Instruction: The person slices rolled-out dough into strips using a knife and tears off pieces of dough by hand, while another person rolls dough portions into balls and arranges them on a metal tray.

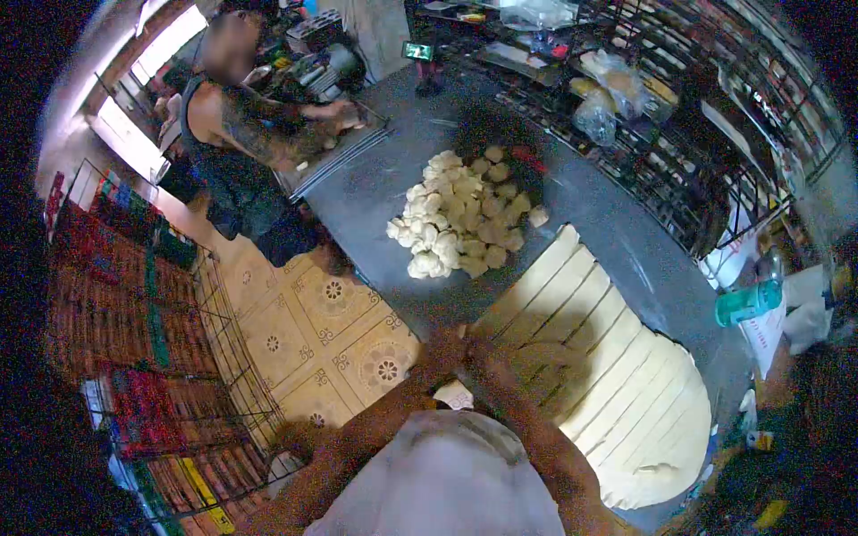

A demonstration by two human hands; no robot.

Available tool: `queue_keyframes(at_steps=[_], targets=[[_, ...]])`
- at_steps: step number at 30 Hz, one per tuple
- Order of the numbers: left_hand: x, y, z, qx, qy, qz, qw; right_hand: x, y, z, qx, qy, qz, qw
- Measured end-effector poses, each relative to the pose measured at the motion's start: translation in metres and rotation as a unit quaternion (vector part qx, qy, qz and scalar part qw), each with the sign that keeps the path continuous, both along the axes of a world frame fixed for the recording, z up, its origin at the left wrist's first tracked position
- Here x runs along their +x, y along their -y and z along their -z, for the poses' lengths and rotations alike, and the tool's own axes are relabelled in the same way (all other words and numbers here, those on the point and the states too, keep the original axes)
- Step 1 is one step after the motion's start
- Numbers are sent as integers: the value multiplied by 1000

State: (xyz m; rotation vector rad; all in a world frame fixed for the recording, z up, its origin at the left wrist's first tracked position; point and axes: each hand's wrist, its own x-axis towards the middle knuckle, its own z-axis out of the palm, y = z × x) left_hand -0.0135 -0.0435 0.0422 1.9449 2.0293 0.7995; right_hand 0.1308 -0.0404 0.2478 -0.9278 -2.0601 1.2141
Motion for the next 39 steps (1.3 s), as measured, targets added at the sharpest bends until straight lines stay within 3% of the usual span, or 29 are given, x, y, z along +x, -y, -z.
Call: queue_keyframes(at_steps=[1, 2, 3, 5, 8, 10, 14, 16, 20, 21, 24, 26, 28, 30, 31, 35, 39], targets=[[-4, -4, -37, -147, 364, 1, 920, 0, -5, 3, 3, 4, 2, 1000], [-13, -4, -83, -278, 668, 2, 690, 0, -6, 14, 3, 75, -41, 996], [-21, -4, -91, -282, 671, 1, 686, 0, -7, 29, 1, 144, -85, 986], [-39, -11, -109, -210, 561, 23, 801, -2, -14, 57, 3, 275, -174, 946], [-49, -36, -128, -89, 356, 73, 927, -2, -30, 76, 34, 232, -120, 965], [-52, -39, -135, -3, 200, 98, 975, 9, -41, 90, 63, 180, -78, 978], [-38, -4, -32, -90, 231, 222, 943, 22, -10, 137, 123, 71, -6, 990], [-26, -3, -26, -118, 245, 265, 925, 39, -11, 159, 138, 48, 16, 989], [-7, 14, -111, -215, 558, 176, 782, 73, 0, 205, 53, 154, 37, 986], [-6, 7, -106, -214, 556, 182, 782, 72, -6, 195, 56, 155, 43, 985], [5, 1, -45, -335, 515, 103, 782, 57, -12, 119, -44, 337, 34, 940], [18, 2, -39, -376, 501, 78, 775, 57, -8, 116, -80, 399, 31, 913], [42, 0, -55, -302, 317, 93, 894, 70, -5, 138, 81, 328, 64, 939], [56, 10, -70, -223, 107, 105, 963, 79, 10, 159, 227, 240, 99, 939], [57, 13, -73, -225, 104, 103, 963, 76, 11, 153, 226, 237, 99, 940], [46, -3, -91, -146, 118, 21, 982, 52, -5, 105, -15, 240, 80, 967], [24, -8, -123, -42, 119, 17, 992, 51, -4, 68, -94, 141, 117, 979]])
